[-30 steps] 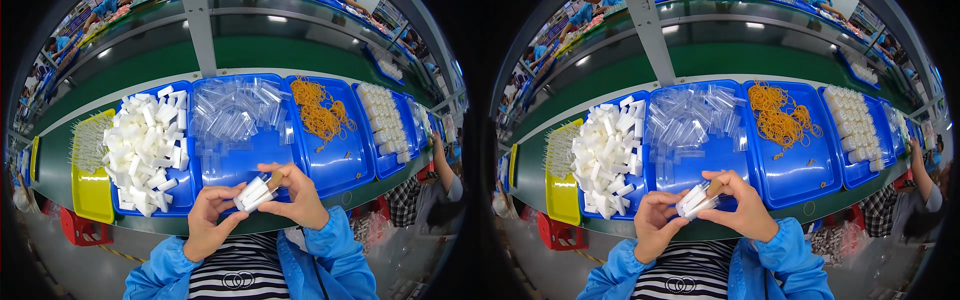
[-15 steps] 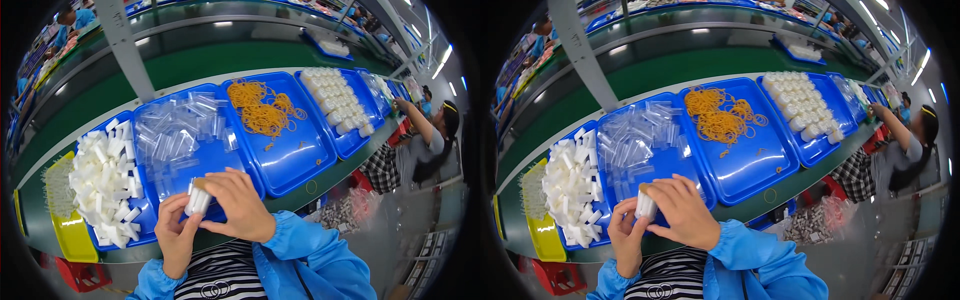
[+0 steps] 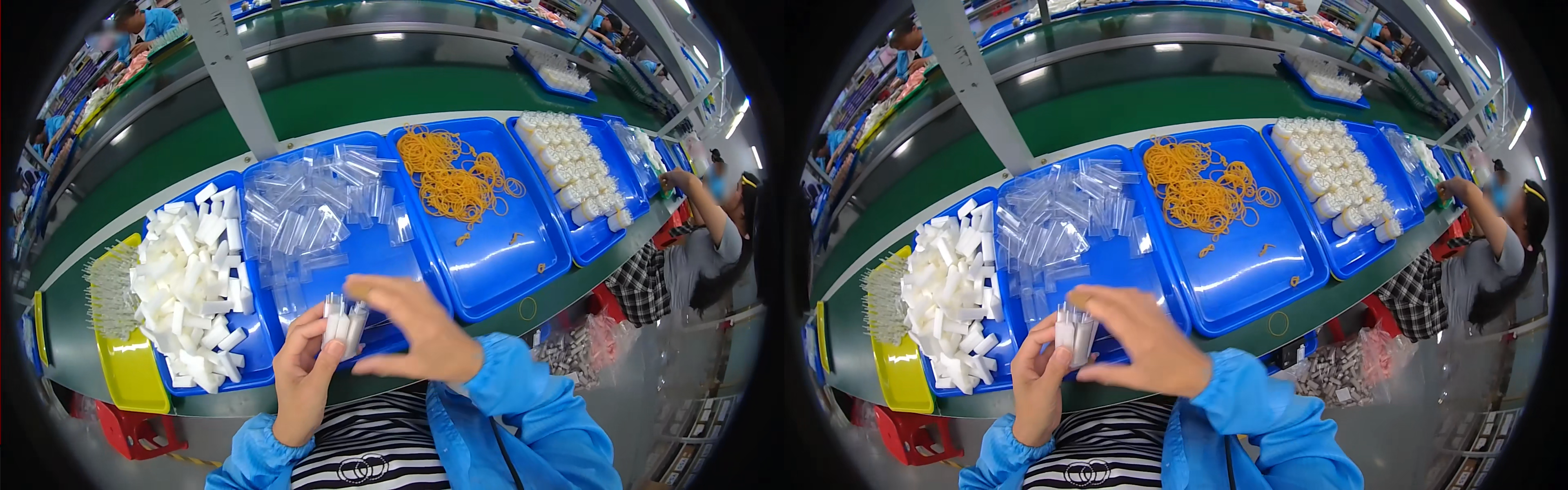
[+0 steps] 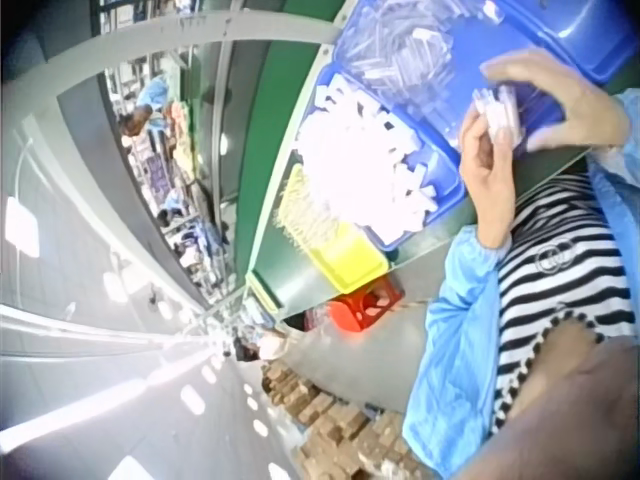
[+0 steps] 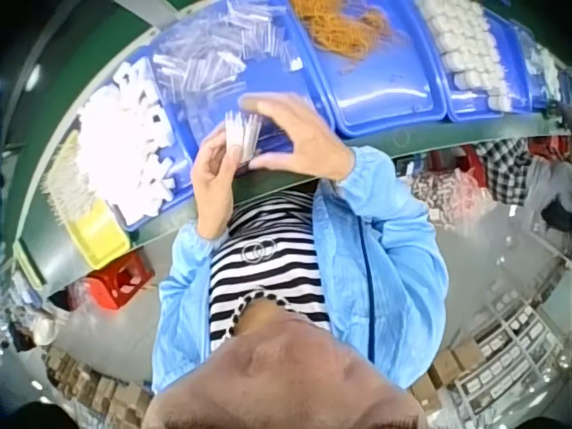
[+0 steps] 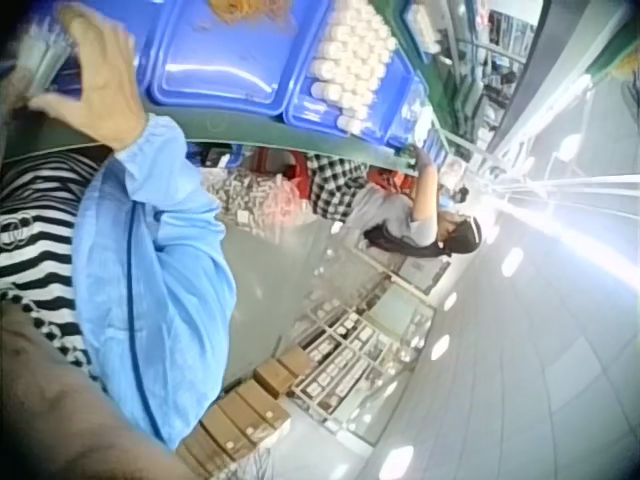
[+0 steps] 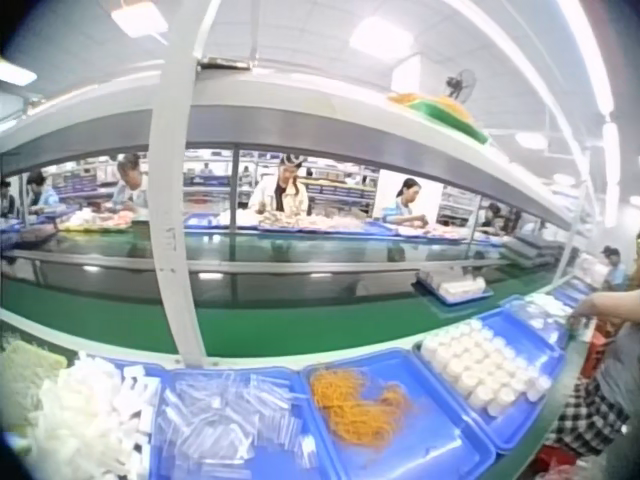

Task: The person assembles cotton swabs by inserting white cotton tips into clear plastic tubes and securing them with rubber bands. The person places the finished swabs into a yellow tray and moves the tray along the assembly line.

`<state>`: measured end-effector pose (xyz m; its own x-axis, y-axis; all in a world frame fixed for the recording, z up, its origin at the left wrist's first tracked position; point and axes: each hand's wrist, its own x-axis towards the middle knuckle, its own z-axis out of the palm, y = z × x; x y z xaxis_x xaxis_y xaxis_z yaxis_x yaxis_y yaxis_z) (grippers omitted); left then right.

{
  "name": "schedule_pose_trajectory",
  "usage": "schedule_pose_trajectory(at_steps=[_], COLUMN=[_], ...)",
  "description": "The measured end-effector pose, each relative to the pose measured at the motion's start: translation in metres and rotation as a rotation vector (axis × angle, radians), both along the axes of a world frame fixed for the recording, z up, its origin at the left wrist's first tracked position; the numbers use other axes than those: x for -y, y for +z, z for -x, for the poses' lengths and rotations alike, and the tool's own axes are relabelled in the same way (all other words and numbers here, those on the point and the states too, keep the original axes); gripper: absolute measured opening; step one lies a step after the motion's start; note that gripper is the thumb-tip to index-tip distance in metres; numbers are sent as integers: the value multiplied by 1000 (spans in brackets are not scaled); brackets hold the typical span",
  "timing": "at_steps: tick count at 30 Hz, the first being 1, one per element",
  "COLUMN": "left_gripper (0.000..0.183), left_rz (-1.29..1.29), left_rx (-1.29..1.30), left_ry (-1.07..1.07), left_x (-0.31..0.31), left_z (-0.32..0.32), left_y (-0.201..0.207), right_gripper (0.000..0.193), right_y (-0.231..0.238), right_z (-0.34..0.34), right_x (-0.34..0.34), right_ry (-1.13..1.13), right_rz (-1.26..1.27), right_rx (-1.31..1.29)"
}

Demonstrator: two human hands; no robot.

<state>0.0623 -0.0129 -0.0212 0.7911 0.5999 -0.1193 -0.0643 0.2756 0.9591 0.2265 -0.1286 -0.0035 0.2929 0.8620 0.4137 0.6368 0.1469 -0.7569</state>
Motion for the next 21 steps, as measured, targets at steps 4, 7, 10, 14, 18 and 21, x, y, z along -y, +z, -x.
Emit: schedule_pose_trajectory(at_steps=[4, 7, 10, 14, 18, 21], left_gripper=[25, 26, 30, 30, 32, 32], left_rz=[-12, -76, -131, -196, -198, -253], left_rx=[13, 24, 36, -2, -19, -3], left_ry=[28, 26, 46, 107, 111, 105], left_x=[-2, -1, -3, -8, -7, -7], left_z=[4, 3, 7, 20, 20, 17], left_y=[1, -5, -3, -5, -8, -6], right_gripper=[51, 50, 52, 40, 27, 25], right_y=[-7, -7, -25, -3, 4, 1], right_z=[-59, -68, -48, -27, -31, -22], right_x=[11, -9, -13, -6, -15, -26], right_ry=[-320, -407, -326, -120, -295, -236], right_rz=[142, 207, 308, 289, 278, 269], right_rx=[330, 680, 848, 607, 572, 600])
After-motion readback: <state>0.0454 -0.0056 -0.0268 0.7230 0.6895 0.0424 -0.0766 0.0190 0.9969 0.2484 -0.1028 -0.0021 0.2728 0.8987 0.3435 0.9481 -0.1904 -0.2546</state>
